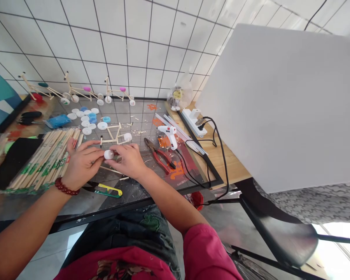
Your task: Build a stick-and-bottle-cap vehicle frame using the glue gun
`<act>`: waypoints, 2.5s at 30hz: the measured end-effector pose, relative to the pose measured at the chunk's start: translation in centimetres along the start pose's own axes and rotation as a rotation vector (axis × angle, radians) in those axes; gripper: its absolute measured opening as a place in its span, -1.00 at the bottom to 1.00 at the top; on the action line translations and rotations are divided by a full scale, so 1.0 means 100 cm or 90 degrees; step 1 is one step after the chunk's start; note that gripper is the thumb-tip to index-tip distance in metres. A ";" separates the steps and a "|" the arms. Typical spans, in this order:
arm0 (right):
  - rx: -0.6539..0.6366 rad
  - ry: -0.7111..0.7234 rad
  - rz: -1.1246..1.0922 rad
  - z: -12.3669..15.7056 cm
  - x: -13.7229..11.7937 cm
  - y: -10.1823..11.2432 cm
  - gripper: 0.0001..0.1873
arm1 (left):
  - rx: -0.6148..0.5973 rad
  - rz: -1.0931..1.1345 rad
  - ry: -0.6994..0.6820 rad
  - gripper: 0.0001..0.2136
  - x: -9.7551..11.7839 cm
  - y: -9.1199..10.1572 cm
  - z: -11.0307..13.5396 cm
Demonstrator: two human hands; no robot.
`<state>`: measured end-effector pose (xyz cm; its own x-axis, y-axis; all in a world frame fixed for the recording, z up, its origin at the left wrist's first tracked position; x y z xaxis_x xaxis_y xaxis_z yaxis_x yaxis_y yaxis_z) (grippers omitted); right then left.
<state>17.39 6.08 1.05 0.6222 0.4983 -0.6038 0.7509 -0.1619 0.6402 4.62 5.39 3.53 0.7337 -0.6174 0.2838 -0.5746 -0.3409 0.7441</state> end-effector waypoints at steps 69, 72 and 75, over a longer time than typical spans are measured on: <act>-0.034 0.035 -0.090 -0.001 0.001 -0.006 -0.55 | -0.036 0.044 -0.072 -0.71 0.004 -0.002 0.003; -0.047 0.010 -0.094 -0.001 0.004 -0.010 -0.61 | -0.044 0.039 -0.079 -0.69 0.006 -0.004 0.003; -0.066 0.030 -0.101 0.000 0.000 -0.012 -0.70 | -0.058 0.042 -0.078 -0.69 0.007 -0.006 0.003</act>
<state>16.51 6.26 0.26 0.4855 0.5499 -0.6797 0.8100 0.0095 0.5863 5.34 4.95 3.13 0.6420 -0.7205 0.2621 -0.5813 -0.2344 0.7792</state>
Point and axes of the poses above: each hand's wrist, its own z-axis away from the middle knuckle, its own y-axis out of the back of the hand, x = y × z, the point moved 9 cm from there along -z, towards the middle knuckle, and after that the axes turned 7 degrees about x, right-handed, at the moved point
